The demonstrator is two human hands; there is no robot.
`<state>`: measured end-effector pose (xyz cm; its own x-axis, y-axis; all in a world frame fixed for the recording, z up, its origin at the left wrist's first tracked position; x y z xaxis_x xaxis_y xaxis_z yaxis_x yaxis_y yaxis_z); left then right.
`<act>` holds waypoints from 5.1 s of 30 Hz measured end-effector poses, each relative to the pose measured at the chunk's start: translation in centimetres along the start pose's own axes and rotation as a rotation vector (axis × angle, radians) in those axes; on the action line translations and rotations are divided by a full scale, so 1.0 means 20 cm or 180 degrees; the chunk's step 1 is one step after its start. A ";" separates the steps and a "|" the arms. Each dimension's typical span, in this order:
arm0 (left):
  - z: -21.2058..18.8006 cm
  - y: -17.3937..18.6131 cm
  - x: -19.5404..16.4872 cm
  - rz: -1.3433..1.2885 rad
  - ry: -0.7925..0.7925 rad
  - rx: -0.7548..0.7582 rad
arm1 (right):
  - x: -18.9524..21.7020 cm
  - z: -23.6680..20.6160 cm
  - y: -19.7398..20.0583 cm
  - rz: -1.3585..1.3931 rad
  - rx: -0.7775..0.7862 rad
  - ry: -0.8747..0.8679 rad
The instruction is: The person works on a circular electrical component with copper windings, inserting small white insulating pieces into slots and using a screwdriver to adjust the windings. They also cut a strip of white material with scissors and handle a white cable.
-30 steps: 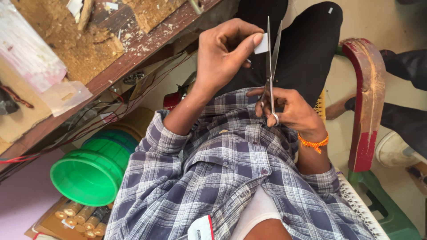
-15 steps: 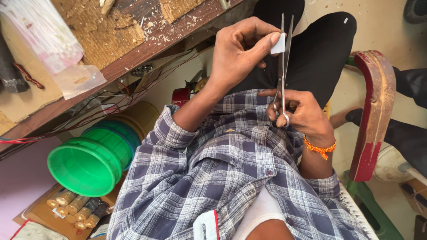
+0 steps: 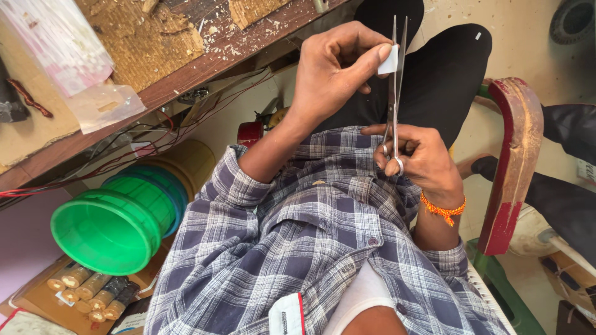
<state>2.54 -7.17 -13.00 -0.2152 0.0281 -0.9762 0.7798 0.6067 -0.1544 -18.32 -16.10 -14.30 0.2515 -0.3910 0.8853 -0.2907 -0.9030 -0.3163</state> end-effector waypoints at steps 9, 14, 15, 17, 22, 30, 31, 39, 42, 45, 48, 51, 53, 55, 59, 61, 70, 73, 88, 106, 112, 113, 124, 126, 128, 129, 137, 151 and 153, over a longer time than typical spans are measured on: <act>0.04 0.04 0.00 -0.0106 -0.0045 0.0116 | -0.03 -0.01 0.03 -0.0179 -0.0185 0.0013; 0.05 0.03 0.02 -0.0343 0.0089 0.0254 | -0.07 -0.04 0.06 -0.0275 -0.0324 0.0053; 0.05 0.03 0.02 -0.0429 0.0063 0.0247 | -0.07 -0.04 0.06 -0.0253 -0.0409 0.0124; 0.04 0.02 0.01 -0.0577 -0.0013 0.0235 | -0.04 -0.05 0.06 -0.0196 -0.0747 0.0479; -0.03 -0.07 0.01 -0.1444 0.0636 0.0673 | 0.09 -0.02 0.03 0.0266 -0.1461 0.2109; -0.07 -0.05 0.00 -0.0651 -0.0205 0.0080 | 0.08 0.02 -0.03 -0.0898 -0.1059 0.1054; -0.07 -0.04 -0.01 -0.0583 -0.0231 0.0110 | 0.06 0.02 -0.03 -0.1071 -0.0928 0.0868; -0.07 -0.06 0.00 -0.0439 0.0044 -0.0110 | -0.03 -0.05 0.02 -0.0893 -0.0175 0.0202; -0.07 -0.07 0.00 -0.0603 0.0054 -0.0070 | -0.05 -0.07 0.01 -0.0804 -0.0202 0.0039; -0.08 -0.07 -0.02 -0.0295 -0.0144 -0.0101 | -0.05 -0.08 0.00 -0.0718 -0.0239 -0.0024; -0.08 -0.07 -0.03 -0.0208 -0.0075 -0.0180 | -0.04 -0.08 0.00 -0.0701 -0.0262 -0.0076; -0.08 -0.08 -0.03 -0.0275 0.0058 -0.0269 | -0.02 -0.08 -0.01 -0.0759 -0.0269 -0.0049; -0.07 -0.08 -0.03 -0.0304 -0.0150 -0.0226 | -0.01 -0.08 0.00 -0.0820 -0.0286 -0.0061; -0.07 -0.08 -0.03 -0.0253 -0.0154 -0.0216 | -0.01 -0.09 0.00 -0.0876 -0.0315 -0.0128; -0.07 -0.07 -0.01 -0.0296 -0.0090 -0.0215 | -0.01 -0.09 0.00 -0.0876 -0.0344 -0.0088; -0.06 -0.07 0.00 -0.0363 0.0134 -0.0236 | -0.01 -0.09 0.01 -0.0889 -0.0379 -0.0102; -0.07 -0.03 -0.01 -0.0501 0.0325 -0.0071 | 0.02 -0.13 0.01 -0.1387 -0.0399 0.0077; -0.08 -0.01 0.00 -0.0738 0.0347 -0.0071 | 0.07 -0.13 0.04 -0.0844 -0.0733 0.0177; -0.20 0.01 0.10 -0.1120 0.1160 0.0400 | 1.08 0.50 0.48 -0.3063 -0.0972 0.0967; -0.14 0.02 -0.24 0.0303 0.0051 -0.0071 | 0.61 0.35 -0.17 -0.2385 -0.0736 0.1874; -0.14 -0.03 -0.17 0.0903 -0.0501 -0.0205 | 0.59 0.29 -0.10 -0.2723 -0.0701 0.2421; -0.14 -0.04 -0.12 0.0430 0.0035 -0.0091 | 0.60 0.28 -0.09 -0.2747 -0.0575 0.2557; -0.14 -0.10 -0.20 -0.0471 0.0315 -0.0214 | 0.72 0.25 -0.13 -0.2687 -0.0447 0.3077; -0.17 -0.09 -0.26 0.0073 0.0120 -0.0398 | 0.70 0.26 -0.13 -0.2376 -0.0671 0.2623; -0.20 -0.08 -0.32 0.0669 -0.0450 -0.0566 | 0.65 0.25 -0.14 -0.2116 -0.0767 0.2287; -0.21 -0.08 -0.34 0.0963 -0.0734 -0.0605 | 0.63 0.25 -0.14 -0.2025 -0.0778 0.2207; -0.17 -0.10 -0.32 -0.0063 -0.0321 -0.0419 | 0.47 0.38 -0.21 -0.0544 -0.1124 0.2621; -0.14 -0.15 -0.43 0.1558 -0.0998 -0.0546 | 0.39 0.34 -0.08 -0.2269 -0.1605 0.3418; -0.13 -0.13 -0.44 0.1868 -0.1157 -0.0566 | 0.43 0.34 -0.10 -0.2536 -0.1687 0.3704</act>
<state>0.90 -6.95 -3.66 0.4445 0.1418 -0.8845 0.5925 0.6940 0.4091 -9.32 -18.89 -8.27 -0.2782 0.7419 0.6101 -0.7892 -0.5386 0.2951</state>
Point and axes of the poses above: each hand's wrist, its own z-axis towards the middle knuckle, its own y-axis out of the back of the hand, x = y × z, the point moved 3 cm from there along z, towards the middle knuckle, and after that the axes turned 9 degrees about y, right-handed, at the moved point
